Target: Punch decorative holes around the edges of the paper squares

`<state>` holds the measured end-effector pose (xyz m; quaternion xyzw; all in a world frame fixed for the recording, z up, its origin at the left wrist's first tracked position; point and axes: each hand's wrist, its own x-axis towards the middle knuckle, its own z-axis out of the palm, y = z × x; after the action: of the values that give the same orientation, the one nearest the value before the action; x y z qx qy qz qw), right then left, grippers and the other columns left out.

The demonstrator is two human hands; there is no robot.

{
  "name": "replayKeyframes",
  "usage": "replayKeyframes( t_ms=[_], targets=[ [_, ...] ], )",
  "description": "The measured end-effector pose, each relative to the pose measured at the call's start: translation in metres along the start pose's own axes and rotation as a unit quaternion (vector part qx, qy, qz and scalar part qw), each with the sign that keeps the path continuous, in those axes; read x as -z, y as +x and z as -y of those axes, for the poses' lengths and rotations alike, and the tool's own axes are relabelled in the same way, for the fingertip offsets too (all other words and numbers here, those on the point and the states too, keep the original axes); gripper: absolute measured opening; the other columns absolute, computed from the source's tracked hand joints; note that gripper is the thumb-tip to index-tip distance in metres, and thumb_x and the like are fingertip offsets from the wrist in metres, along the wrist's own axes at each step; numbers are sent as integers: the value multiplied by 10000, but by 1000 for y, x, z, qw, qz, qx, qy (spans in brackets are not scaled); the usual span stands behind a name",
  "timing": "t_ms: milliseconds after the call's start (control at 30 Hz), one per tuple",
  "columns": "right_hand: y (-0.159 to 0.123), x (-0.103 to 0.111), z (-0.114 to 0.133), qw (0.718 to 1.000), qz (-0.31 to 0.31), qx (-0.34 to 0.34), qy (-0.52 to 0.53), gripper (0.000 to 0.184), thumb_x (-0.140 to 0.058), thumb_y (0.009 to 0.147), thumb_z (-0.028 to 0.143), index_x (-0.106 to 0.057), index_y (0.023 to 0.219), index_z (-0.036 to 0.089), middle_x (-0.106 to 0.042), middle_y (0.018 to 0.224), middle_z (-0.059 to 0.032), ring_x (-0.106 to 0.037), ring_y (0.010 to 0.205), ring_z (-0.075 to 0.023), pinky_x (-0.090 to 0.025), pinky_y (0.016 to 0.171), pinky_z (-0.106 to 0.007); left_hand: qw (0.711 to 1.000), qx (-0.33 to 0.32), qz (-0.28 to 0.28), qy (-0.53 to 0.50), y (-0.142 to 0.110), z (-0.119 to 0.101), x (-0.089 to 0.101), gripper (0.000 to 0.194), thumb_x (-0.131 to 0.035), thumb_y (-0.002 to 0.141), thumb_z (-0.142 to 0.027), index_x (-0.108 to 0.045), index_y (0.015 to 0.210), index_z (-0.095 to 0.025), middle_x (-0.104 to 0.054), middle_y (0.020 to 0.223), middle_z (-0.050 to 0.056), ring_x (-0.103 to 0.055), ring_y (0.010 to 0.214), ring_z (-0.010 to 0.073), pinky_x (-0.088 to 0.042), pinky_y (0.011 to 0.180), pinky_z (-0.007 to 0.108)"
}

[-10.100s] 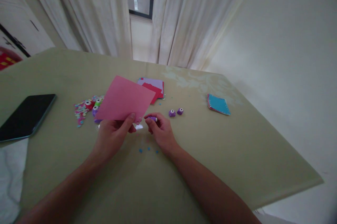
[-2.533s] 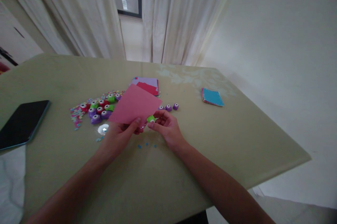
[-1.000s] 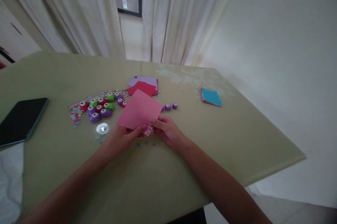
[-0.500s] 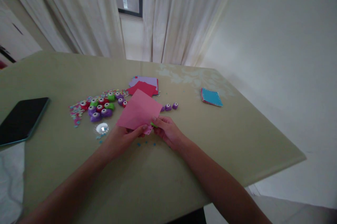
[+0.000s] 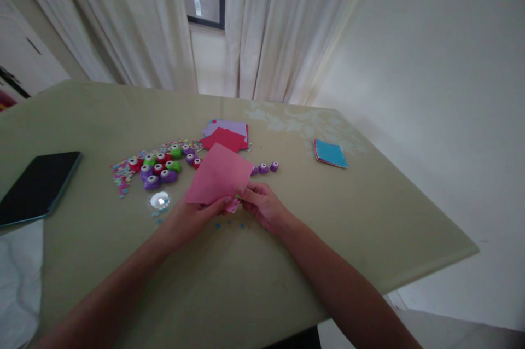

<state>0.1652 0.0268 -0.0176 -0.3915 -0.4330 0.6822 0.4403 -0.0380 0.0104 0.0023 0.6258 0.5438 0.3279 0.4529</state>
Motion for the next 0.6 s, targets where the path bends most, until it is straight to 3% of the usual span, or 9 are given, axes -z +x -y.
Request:
replayKeyframes(
  t_ms=[133, 233, 333, 433, 533, 600],
  targets=[
    [1, 3, 1, 999, 48, -12, -13, 486, -889, 755, 649, -775, 920, 206, -717, 793, -22, -640, 793, -197, -473, 715, -315, 999, 40, -13, 32, -3, -2, 1, 522, -702, 843, -692, -857, 1024, -228, -851, 1062, 84, -776, 1028, 359, -613, 903, 450],
    [1, 5, 0, 998, 50, -17, -29, 484, -870, 772, 662, -761, 897, 207, -683, 754, -14, -618, 768, -193, -451, 684, -309, 999, 31, -17, 32, -2, -1, 1, 507, -701, 846, -680, -850, 1052, -242, -846, 1106, 79, -769, 1077, 357, -607, 938, 453],
    [3, 4, 1, 999, 27, -10, -30, 464, -858, 788, 647, -728, 851, 206, -640, 722, -4, -572, 694, -167, -400, 617, -290, 1000, -3, -27, 10, 1, 1, 1, 442, -708, 844, -638, -843, 1007, -249, -849, 1074, 71, -778, 1024, 327, -613, 917, 417],
    [4, 4, 6, 999, -20, 23, -37, 433, -863, 791, 596, -707, 934, 219, -633, 749, 11, -541, 655, -147, -343, 568, -270, 998, -1, -67, 2, 3, -3, 3, 387, -702, 829, -617, -814, 846, -247, -836, 883, 51, -775, 852, 291, -616, 810, 370],
    [4, 9, 12, 982, -81, 101, -136, 424, -888, 781, 535, -687, 982, 220, -641, 775, 18, -538, 663, -144, -361, 587, -269, 993, 29, -116, -4, 2, -13, 6, 391, -708, 798, -639, -756, 720, -259, -795, 759, 30, -749, 763, 270, -595, 742, 345],
    [4, 13, 14, 949, -100, 146, -261, 375, -888, 803, 501, -704, 946, 207, -628, 759, 21, -515, 640, -137, -382, 605, -279, 991, 37, -131, -14, 1, -18, 7, 396, -713, 783, -650, -734, 695, -264, -780, 738, 21, -739, 755, 264, -585, 748, 342]
  ],
)
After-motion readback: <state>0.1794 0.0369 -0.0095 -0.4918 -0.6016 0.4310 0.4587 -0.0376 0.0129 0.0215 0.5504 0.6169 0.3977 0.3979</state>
